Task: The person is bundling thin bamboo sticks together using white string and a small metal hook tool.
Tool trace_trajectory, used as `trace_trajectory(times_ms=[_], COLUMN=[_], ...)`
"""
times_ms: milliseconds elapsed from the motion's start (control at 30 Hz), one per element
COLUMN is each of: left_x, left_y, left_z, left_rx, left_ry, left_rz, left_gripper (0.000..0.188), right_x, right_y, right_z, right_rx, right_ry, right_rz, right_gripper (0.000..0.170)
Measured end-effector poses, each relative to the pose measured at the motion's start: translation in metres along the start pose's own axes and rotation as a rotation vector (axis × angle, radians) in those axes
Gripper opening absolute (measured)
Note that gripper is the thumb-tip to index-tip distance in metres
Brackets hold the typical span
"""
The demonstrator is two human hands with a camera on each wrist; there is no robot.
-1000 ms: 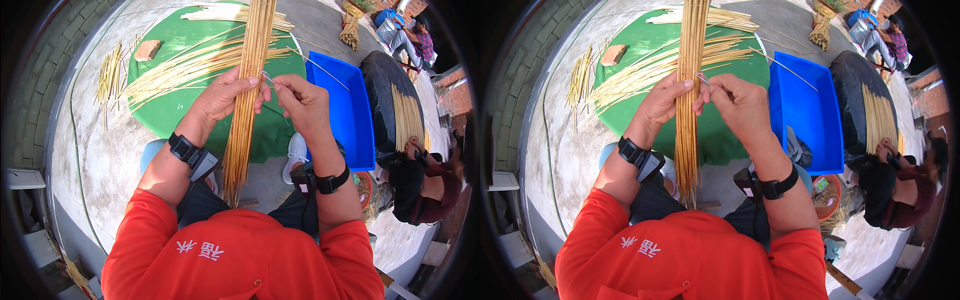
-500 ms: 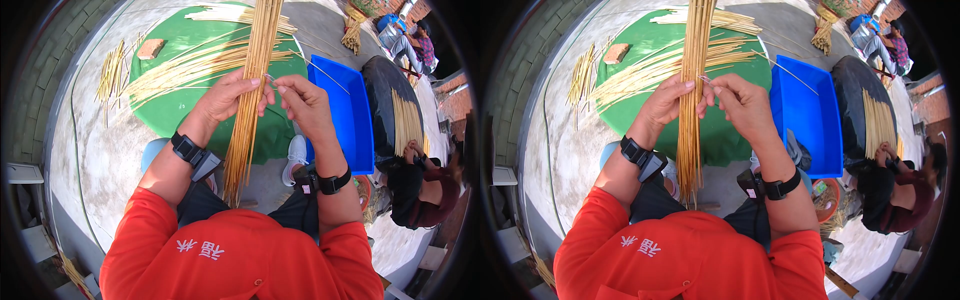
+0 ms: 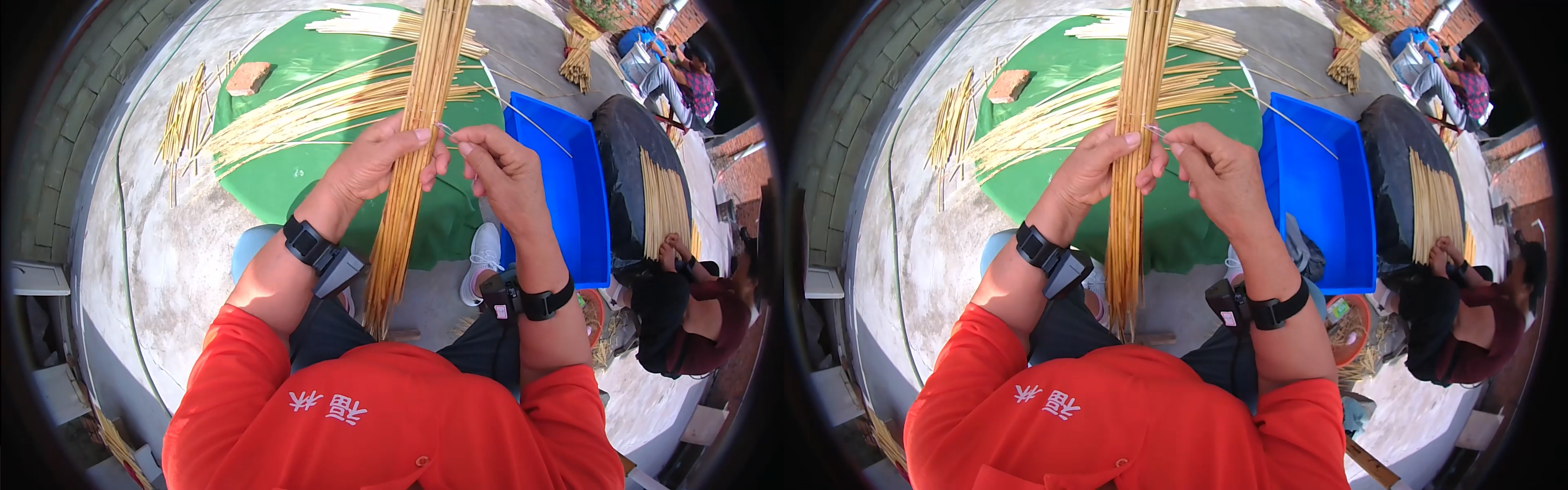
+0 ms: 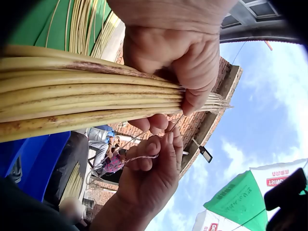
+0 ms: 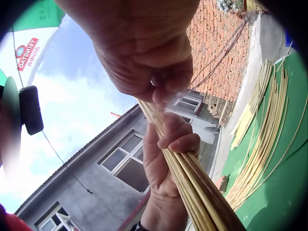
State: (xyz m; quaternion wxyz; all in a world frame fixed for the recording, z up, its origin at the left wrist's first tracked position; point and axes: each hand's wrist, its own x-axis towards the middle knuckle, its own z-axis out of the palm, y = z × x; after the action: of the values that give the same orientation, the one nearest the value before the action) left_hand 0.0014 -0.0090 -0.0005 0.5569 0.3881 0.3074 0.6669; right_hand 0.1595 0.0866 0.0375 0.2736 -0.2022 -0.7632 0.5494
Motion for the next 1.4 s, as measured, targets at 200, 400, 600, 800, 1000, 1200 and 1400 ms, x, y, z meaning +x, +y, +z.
trace_trajectory(times_ms=[200,400,600,800,1000,1200,1400], left_x=[0.0022,0.0021,0.0014,0.0017,0.0019,0.0030,0.0014], left_y=[-0.0004,0.0004,-0.0002,0.0007,0.0000,-0.0021,-0.0011], left_z=[0.0002,0.0011,0.0007,0.0021,0.0028,-0.0016,0.0003], left_rx=[-0.049,-0.046,-0.022,-0.013,-0.025,-0.050,-0.071], left_ry=[0.006,0.008,0.004,0.008,0.003,-0.009,-0.006], left_rz=[-0.006,-0.020,-0.021,-0.022,-0.028,-0.020,-0.020], left_gripper=[0.029,0.030,0.030,0.029,0.028,0.028,0.027], right_x=[-0.0020,-0.0036,-0.0041,-0.0031,-0.0048,-0.0056,-0.0049], right_y=[-0.0025,-0.0048,-0.0079,-0.0037,-0.0082,-0.0037,-0.0037], right_z=[0.0011,0.0022,0.0002,0.0003,-0.0023,-0.0044,-0.0039], right_rx=[0.003,0.020,0.033,0.033,0.048,-0.005,0.014], right_ry=[0.004,-0.003,-0.013,0.002,-0.021,0.023,0.070], right_rz=[-0.026,-0.089,-0.069,-0.103,-0.065,-0.059,-0.065], right_gripper=[0.011,0.013,0.010,0.012,0.009,0.008,0.008])
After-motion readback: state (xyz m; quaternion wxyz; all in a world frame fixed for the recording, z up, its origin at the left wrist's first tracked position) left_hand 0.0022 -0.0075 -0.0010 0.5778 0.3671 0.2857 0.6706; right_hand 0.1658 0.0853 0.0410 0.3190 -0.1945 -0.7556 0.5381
